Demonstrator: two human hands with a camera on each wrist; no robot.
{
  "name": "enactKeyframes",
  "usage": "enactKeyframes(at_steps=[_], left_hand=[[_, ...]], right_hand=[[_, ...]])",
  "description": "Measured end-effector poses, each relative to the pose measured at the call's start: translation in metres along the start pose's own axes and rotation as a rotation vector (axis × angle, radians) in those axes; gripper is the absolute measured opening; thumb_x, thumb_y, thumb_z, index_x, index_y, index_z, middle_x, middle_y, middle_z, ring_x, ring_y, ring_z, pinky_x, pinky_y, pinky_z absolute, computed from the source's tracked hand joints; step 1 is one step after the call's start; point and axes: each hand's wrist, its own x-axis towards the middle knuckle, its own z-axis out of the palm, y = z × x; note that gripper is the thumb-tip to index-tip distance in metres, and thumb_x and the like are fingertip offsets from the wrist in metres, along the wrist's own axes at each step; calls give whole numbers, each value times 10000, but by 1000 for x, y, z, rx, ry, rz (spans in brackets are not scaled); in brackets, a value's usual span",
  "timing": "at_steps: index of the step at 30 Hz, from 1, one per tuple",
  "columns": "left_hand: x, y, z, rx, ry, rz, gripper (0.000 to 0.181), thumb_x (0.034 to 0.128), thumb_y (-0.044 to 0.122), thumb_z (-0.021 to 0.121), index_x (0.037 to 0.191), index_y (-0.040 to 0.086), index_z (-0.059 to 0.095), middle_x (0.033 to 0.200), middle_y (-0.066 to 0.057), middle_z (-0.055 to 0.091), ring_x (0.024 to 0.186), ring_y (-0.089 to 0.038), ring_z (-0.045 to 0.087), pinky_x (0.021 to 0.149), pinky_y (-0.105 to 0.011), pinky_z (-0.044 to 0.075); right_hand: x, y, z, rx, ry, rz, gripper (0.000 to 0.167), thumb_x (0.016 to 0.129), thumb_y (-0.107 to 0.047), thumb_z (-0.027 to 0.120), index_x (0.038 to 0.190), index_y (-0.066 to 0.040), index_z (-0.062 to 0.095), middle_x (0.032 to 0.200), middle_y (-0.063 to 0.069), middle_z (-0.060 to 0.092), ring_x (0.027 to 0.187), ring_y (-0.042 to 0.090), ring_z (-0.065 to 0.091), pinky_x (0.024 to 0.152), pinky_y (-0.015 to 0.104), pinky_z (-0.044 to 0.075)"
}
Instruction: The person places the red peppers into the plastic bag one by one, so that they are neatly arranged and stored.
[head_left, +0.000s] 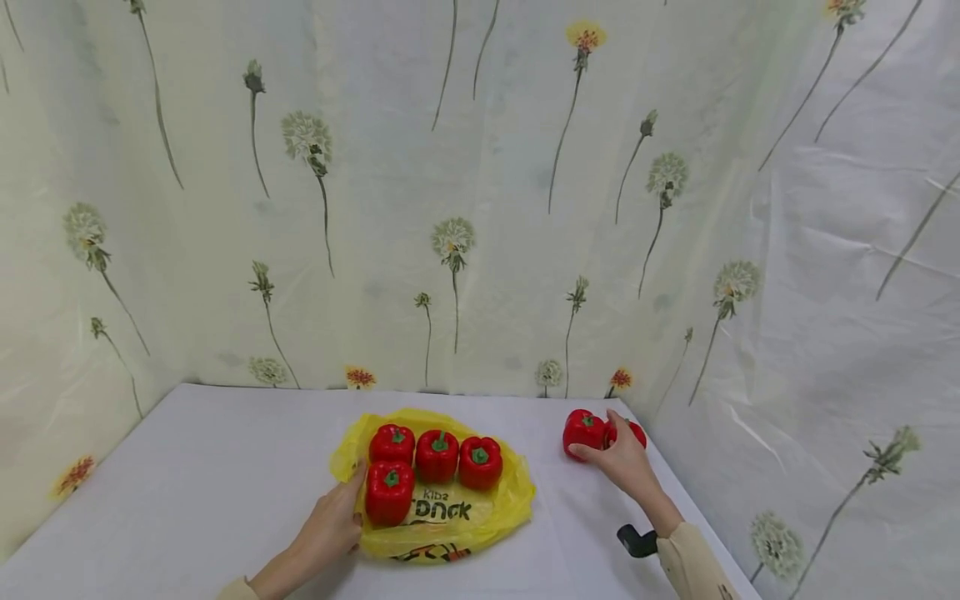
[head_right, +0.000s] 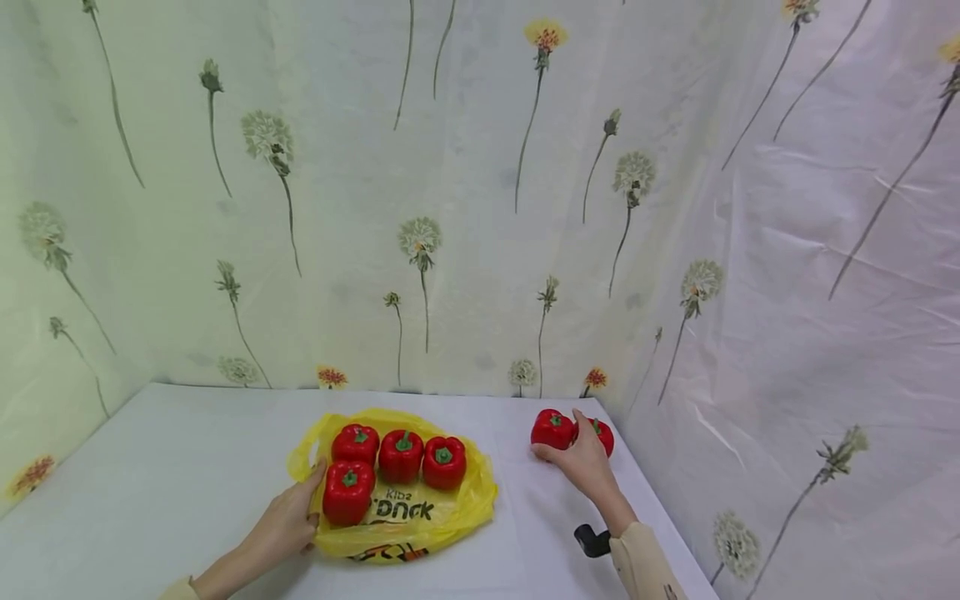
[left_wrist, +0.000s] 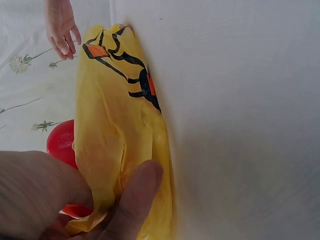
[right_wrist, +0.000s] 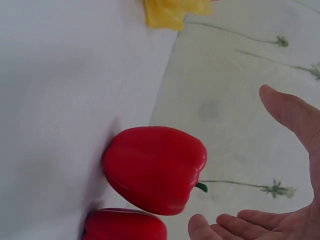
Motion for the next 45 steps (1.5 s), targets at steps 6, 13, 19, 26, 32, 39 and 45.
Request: enactKeyframes(at_steps=[6, 13, 19, 26, 32, 39, 45], left_hand=[[-1, 0, -1, -22, 2, 2, 840, 713, -225, 544, 1483, -89, 235, 1170, -255, 557, 493, -100, 483, 376, -217, 429], [-1, -1, 0, 23, 17, 5, 852, 700, -213, 579, 1478, -85, 255, 1224, -256, 569, 677, -148, 514, 418, -224, 426], [0, -1, 1, -1, 5, -10, 863, 700, -218, 570, 1486, -75, 243, 1233, -262, 555, 643, -149, 511, 404, -227, 431], [0, -1, 1, 1, 9, -20, 871, 688, -226, 561, 1485, -79, 242, 1184, -241, 560, 616, -129, 490, 384, -215, 422], [-1, -1, 1, -14, -2, -34, 874, 686, -233, 552, 1486, -81, 235, 1147, -247, 558, 535, -117, 487, 376, -211, 425], [-1, -1, 2, -12, -14, -42, 874, 695, -231, 562, 1489, -76, 232, 1115, -227, 560, 558, -126, 488, 377, -217, 427], [0, -3, 3, 14, 2, -37, 867, 687, -222, 578, 1480, -82, 256, 1122, -225, 573, 649, -151, 490, 380, -219, 420]], right_hand=[[8, 3, 1, 23, -3, 27, 1122, 723, -513, 783, 1525, -28, 166, 1520, 266, 274, 1343, 450, 318, 926, 575, 495], [17, 8, 6, 11, -4, 32, 1086, 748, -487, 774, 1524, -29, 167, 1504, 271, 298, 1327, 445, 334, 928, 574, 495], [24, 12, 11, 4, 11, 53, 1018, 801, -443, 740, 1521, -10, 165, 1496, 279, 303, 1315, 446, 340, 947, 586, 479], [34, 16, 18, 21, 17, 75, 939, 829, -374, 724, 1508, 4, 197, 1491, 275, 317, 1309, 439, 345, 975, 591, 458], [40, 19, 24, -2, 47, 59, 887, 817, -297, 743, 1479, 29, 251, 1446, 289, 346, 1298, 457, 326, 968, 623, 444], [40, 25, 28, -38, 66, 34, 818, 791, -214, 766, 1437, 36, 332, 1382, 279, 356, 1280, 444, 317, 960, 619, 450], [37, 27, 31, -48, 66, 30, 796, 806, -244, 745, 1429, 42, 340, 1369, 297, 328, 1270, 458, 309, 960, 630, 441]])
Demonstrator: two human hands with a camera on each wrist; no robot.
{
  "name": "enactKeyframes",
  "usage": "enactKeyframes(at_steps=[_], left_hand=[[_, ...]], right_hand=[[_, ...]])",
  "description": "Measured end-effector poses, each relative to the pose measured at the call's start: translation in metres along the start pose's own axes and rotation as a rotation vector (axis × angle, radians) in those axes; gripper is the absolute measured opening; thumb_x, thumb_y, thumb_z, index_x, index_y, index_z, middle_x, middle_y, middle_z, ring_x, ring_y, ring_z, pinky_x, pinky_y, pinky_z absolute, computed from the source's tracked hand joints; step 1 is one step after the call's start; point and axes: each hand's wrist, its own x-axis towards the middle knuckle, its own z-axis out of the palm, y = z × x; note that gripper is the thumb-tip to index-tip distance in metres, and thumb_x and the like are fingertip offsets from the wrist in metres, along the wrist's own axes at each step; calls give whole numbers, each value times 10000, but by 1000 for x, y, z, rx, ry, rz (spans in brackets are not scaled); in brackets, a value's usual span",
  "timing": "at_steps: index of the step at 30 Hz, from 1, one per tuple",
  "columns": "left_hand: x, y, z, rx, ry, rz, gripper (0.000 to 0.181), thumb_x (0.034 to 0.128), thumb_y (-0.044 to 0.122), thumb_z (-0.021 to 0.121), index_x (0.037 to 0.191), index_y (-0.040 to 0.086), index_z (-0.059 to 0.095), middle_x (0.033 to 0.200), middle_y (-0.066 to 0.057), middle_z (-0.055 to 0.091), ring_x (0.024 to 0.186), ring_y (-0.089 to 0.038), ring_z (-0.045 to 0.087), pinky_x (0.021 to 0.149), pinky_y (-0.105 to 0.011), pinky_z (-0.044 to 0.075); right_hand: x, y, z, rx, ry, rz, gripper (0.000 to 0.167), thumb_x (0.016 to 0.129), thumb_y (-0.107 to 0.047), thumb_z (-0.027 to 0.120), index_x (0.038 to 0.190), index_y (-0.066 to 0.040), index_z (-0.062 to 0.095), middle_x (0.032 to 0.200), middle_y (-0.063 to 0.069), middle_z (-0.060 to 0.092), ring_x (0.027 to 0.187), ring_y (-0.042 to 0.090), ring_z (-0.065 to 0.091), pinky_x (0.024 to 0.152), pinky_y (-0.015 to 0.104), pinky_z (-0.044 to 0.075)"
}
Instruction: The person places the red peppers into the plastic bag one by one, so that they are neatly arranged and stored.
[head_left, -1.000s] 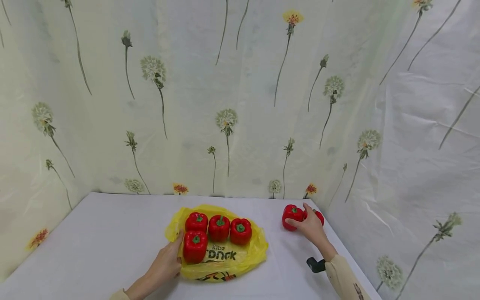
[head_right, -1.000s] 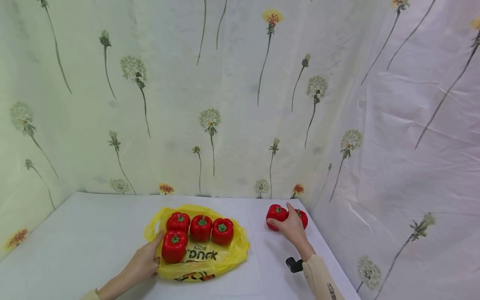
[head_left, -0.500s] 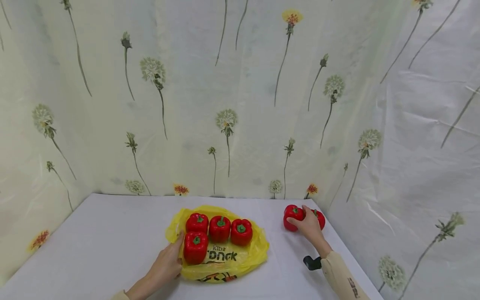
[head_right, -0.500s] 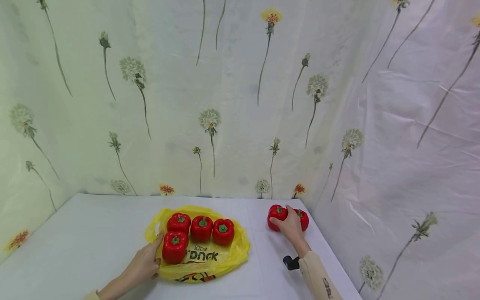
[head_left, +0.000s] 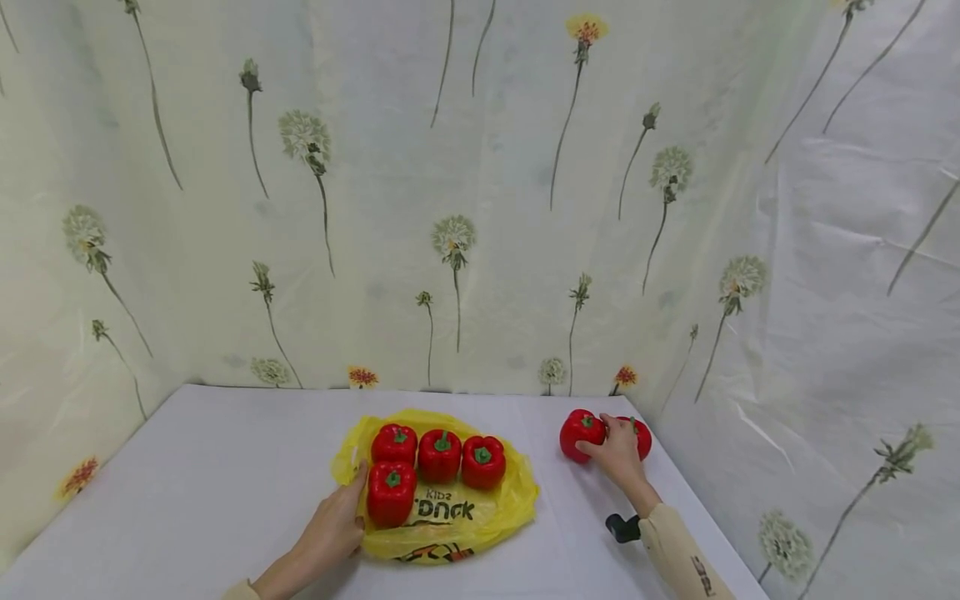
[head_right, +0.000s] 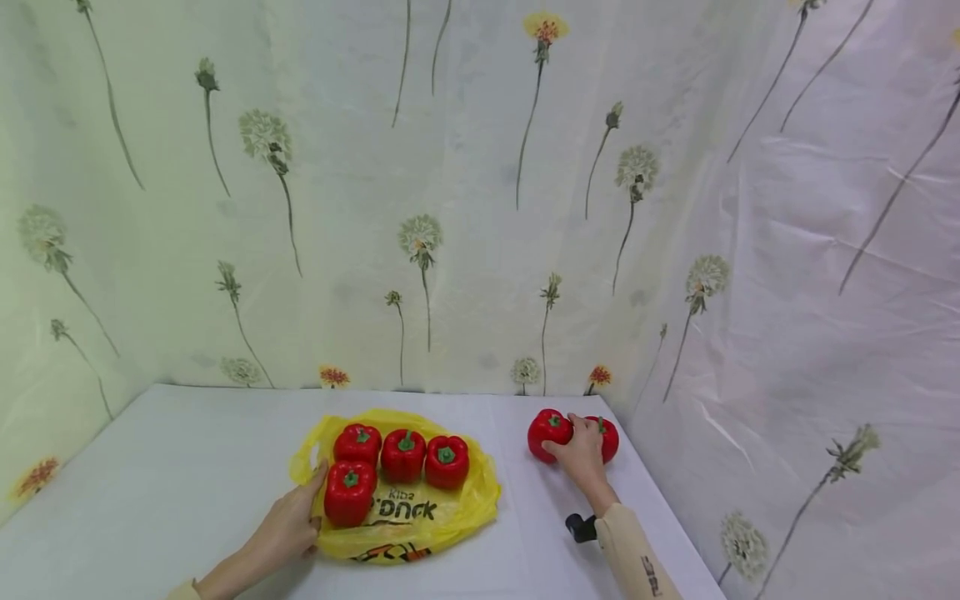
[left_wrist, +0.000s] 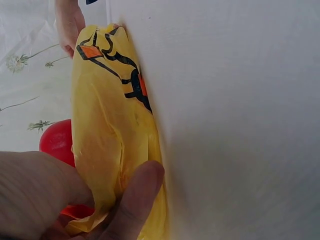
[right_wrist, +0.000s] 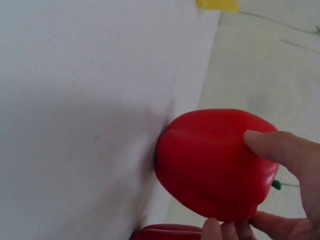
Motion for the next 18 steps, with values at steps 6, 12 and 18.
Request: enactKeyframes(at_steps=[6, 12, 18], left_hand=[[0, -1, 0, 24, 17, 20, 860, 674, -224, 580, 1468, -93, 277, 1156, -234, 580, 756, -201, 524, 409, -228, 419], [-1, 0, 0, 37, 15, 21, 851, 686, -213, 587, 1469, -93, 275, 1163, -230, 582, 758, -195, 518, 439, -226, 419], [-1, 1, -1, 28, 4, 7, 858, 696, -213, 588, 1478, -84, 259, 1130, -206, 576, 743, -186, 507, 420, -232, 417]], right_hand=[[-3, -2, 3, -36, 37, 22, 830, 792, -321, 763, 1426, 27, 354, 1374, 292, 318, 1290, 461, 284, 966, 647, 428], [-5, -3, 6, -52, 35, 25, 826, 785, -341, 774, 1395, 38, 366, 1363, 292, 337, 1275, 454, 317, 967, 639, 434], [-5, -3, 9, 13, -4, 41, 833, 795, -303, 770, 1407, 21, 306, 1402, 274, 401, 1277, 448, 389, 969, 606, 453]])
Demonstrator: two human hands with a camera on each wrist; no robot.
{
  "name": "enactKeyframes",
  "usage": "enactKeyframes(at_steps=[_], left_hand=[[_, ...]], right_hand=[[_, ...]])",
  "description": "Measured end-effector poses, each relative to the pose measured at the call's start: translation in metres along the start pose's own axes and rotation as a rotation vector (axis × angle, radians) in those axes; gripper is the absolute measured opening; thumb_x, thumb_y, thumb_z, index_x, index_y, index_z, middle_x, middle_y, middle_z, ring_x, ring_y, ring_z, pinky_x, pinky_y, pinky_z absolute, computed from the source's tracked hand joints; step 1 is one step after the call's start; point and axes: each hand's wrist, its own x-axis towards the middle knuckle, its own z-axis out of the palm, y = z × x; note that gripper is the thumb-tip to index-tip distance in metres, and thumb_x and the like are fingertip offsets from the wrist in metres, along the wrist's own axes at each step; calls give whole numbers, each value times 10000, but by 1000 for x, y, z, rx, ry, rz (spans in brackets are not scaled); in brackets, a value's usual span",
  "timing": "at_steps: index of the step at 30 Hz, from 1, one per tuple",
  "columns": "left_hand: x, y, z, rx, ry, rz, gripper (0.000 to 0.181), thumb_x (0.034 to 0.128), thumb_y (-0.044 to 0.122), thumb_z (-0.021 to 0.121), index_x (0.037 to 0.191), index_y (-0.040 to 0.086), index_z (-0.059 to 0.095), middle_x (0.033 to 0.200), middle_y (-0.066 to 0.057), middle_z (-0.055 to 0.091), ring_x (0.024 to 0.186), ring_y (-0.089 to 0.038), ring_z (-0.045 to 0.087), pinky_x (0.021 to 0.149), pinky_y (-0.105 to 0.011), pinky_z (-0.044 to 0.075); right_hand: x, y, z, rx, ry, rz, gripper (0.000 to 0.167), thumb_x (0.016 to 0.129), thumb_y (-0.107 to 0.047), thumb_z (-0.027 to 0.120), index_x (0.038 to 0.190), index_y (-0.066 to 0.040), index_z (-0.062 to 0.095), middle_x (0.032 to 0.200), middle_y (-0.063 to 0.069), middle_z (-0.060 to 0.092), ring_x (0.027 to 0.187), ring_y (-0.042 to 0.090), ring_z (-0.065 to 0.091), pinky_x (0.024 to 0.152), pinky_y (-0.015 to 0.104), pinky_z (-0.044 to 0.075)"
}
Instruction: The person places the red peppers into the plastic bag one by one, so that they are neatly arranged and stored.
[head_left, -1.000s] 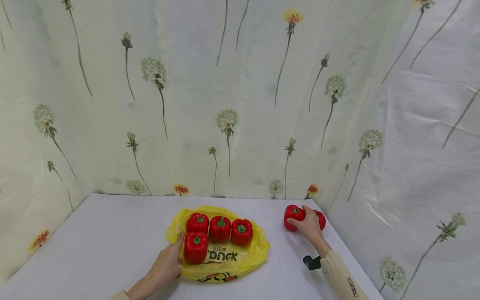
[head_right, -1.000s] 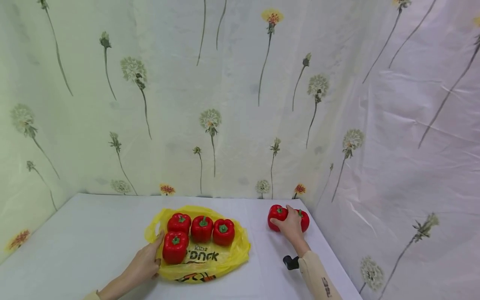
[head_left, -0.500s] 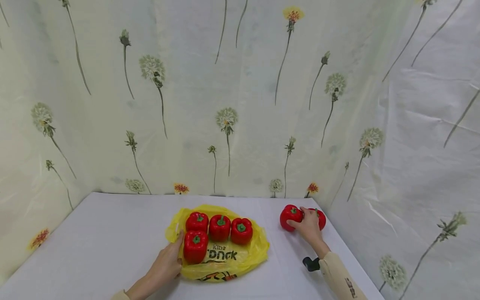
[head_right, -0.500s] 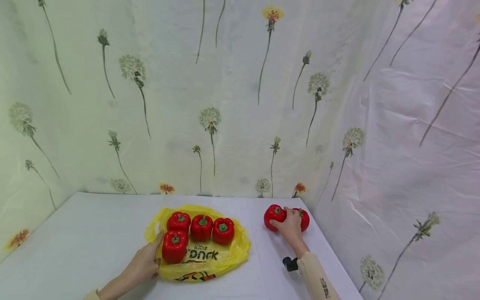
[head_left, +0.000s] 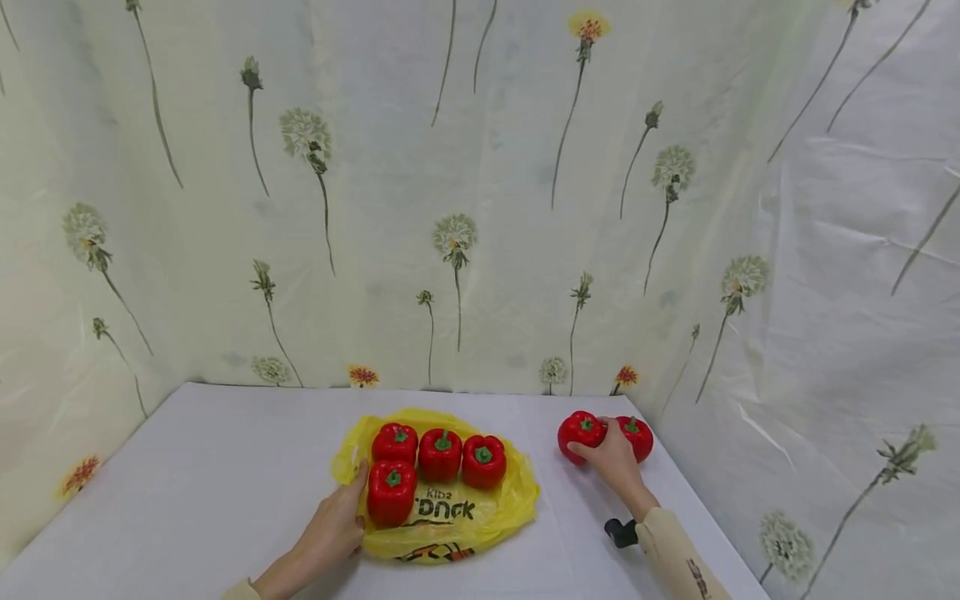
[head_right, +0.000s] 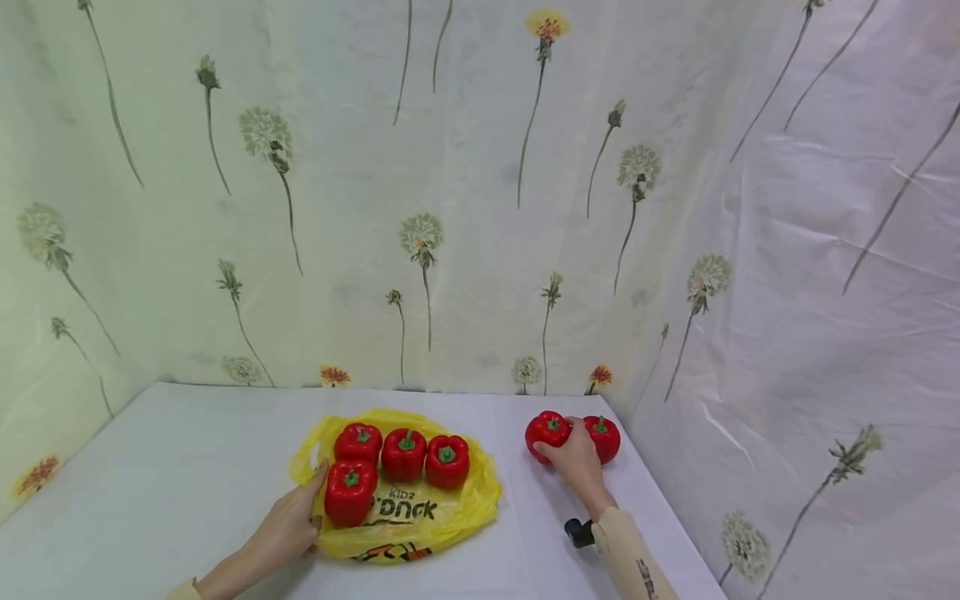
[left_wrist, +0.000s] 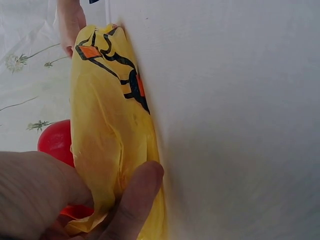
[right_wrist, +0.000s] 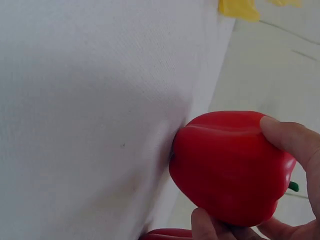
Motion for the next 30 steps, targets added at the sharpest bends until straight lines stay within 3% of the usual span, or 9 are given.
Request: enactKeyframes(at_steps=[15, 21, 27, 30], left_hand=[[0, 0, 0, -1, 10, 19, 857, 691, -215, 580, 1475, -91, 258, 1197, -225, 580, 815, -222, 538, 446, -229, 417], [1, 1, -2, 12, 3, 6, 866, 688, -212, 591, 1477, -89, 254, 1202, -219, 584, 819, -217, 532, 463, -229, 408], [1, 0, -1, 58, 16, 26, 855, 681, -196, 605, 1464, -103, 274, 1236, -234, 592, 824, -202, 512, 588, -242, 411], [1, 0, -1, 46, 15, 23, 854, 685, -197, 602, 1467, -96, 275, 1226, -236, 591, 824, -207, 521, 561, -233, 414]], right_hand=[[-1, 5, 5, 52, -66, 34, 878, 787, -261, 766, 1436, 17, 244, 1422, 272, 363, 1299, 457, 351, 959, 593, 469], [-1, 7, 6, 67, -49, 51, 889, 773, -275, 778, 1426, 31, 258, 1404, 282, 377, 1286, 465, 361, 951, 594, 473], [-4, 9, 5, 59, -35, 32, 867, 779, -282, 773, 1424, 40, 291, 1397, 276, 399, 1263, 457, 386, 937, 588, 486], [-6, 9, 5, 58, -33, 30, 869, 765, -273, 788, 1418, 32, 303, 1390, 269, 404, 1264, 455, 384, 929, 586, 492]])
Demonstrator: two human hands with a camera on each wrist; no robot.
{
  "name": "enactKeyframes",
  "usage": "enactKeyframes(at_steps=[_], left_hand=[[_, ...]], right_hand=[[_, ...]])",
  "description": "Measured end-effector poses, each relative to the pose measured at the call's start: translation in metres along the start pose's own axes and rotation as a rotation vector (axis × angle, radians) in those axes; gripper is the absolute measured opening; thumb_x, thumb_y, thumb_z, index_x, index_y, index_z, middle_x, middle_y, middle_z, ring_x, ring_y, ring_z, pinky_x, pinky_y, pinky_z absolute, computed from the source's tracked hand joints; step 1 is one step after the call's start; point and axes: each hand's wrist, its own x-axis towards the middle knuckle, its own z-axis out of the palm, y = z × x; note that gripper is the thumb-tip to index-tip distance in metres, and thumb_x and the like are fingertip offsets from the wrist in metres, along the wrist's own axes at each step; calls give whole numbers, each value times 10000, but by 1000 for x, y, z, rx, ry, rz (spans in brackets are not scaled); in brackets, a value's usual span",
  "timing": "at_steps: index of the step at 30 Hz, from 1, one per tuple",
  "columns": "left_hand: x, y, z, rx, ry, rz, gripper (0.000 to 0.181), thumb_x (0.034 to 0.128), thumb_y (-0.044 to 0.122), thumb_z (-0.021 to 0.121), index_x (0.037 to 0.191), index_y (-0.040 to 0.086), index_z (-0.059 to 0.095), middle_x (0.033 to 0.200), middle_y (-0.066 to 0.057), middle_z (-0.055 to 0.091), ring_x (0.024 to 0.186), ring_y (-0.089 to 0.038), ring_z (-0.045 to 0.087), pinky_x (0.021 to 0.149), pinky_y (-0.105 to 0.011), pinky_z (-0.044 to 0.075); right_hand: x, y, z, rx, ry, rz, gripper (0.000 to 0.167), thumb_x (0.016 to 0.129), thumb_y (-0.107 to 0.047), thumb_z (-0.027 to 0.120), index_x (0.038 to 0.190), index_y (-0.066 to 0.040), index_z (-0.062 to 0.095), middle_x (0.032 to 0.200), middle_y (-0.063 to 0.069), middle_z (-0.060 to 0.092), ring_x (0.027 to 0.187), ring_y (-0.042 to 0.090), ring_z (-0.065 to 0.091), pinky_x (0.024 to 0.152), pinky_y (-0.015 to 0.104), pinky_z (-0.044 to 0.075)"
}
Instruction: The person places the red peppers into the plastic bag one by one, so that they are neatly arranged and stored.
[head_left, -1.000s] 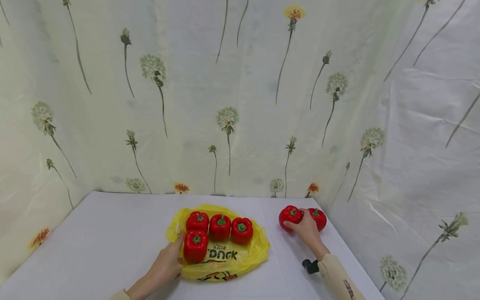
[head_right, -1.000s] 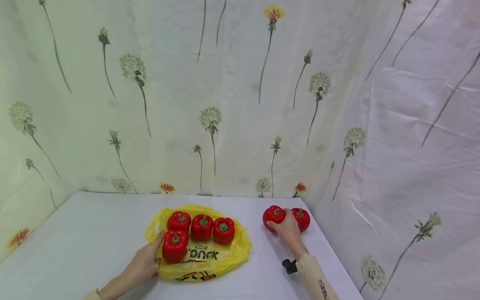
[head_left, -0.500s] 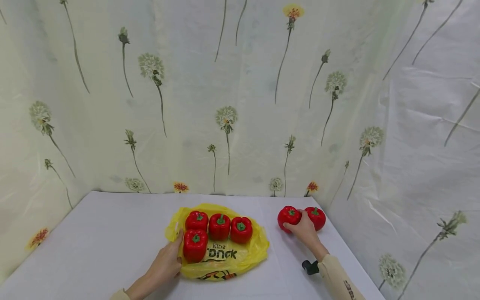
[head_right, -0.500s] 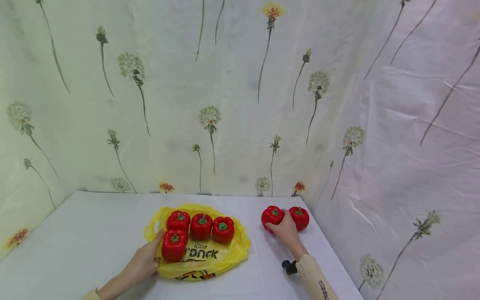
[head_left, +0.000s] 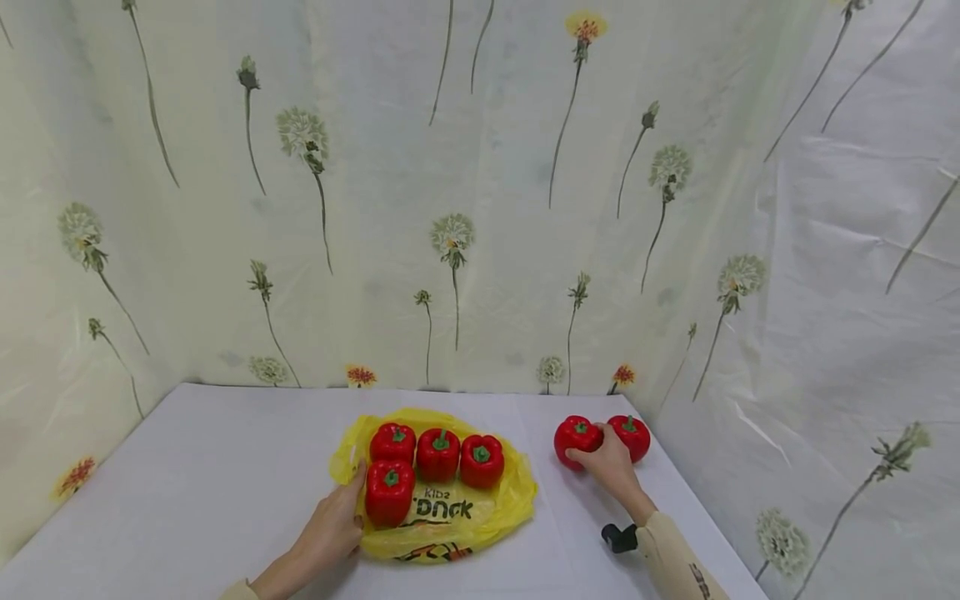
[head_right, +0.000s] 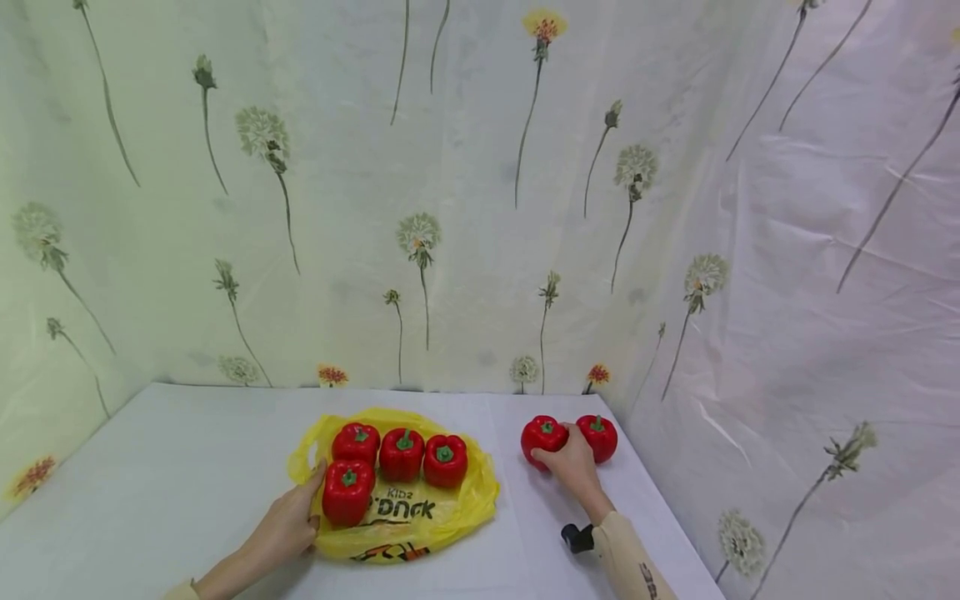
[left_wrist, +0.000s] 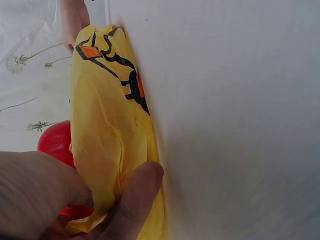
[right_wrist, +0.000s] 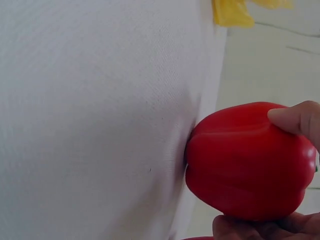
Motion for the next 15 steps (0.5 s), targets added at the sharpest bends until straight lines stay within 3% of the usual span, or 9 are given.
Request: enactKeyframes(at_steps=[9, 15], left_hand=[[0, 1, 0, -7, 1, -4, 841, 695, -190, 605, 1465, -96, 281, 1230, -245, 589, 821, -207, 534, 544, -246, 434], [-1, 2, 1, -68, -26, -38, 859, 703, -216, 574, 1484, -78, 246, 1206, -245, 557, 722, -185, 529, 422, -240, 436]], right_hand=[[-4, -7, -6, 12, 9, -5, 882, 756, -306, 788, 1423, 20, 312, 1386, 259, 418, 1252, 442, 394, 904, 569, 514], [-10, -18, -11, 26, 10, -28, 875, 740, -288, 796, 1407, 18, 319, 1373, 247, 431, 1234, 434, 409, 862, 544, 543]])
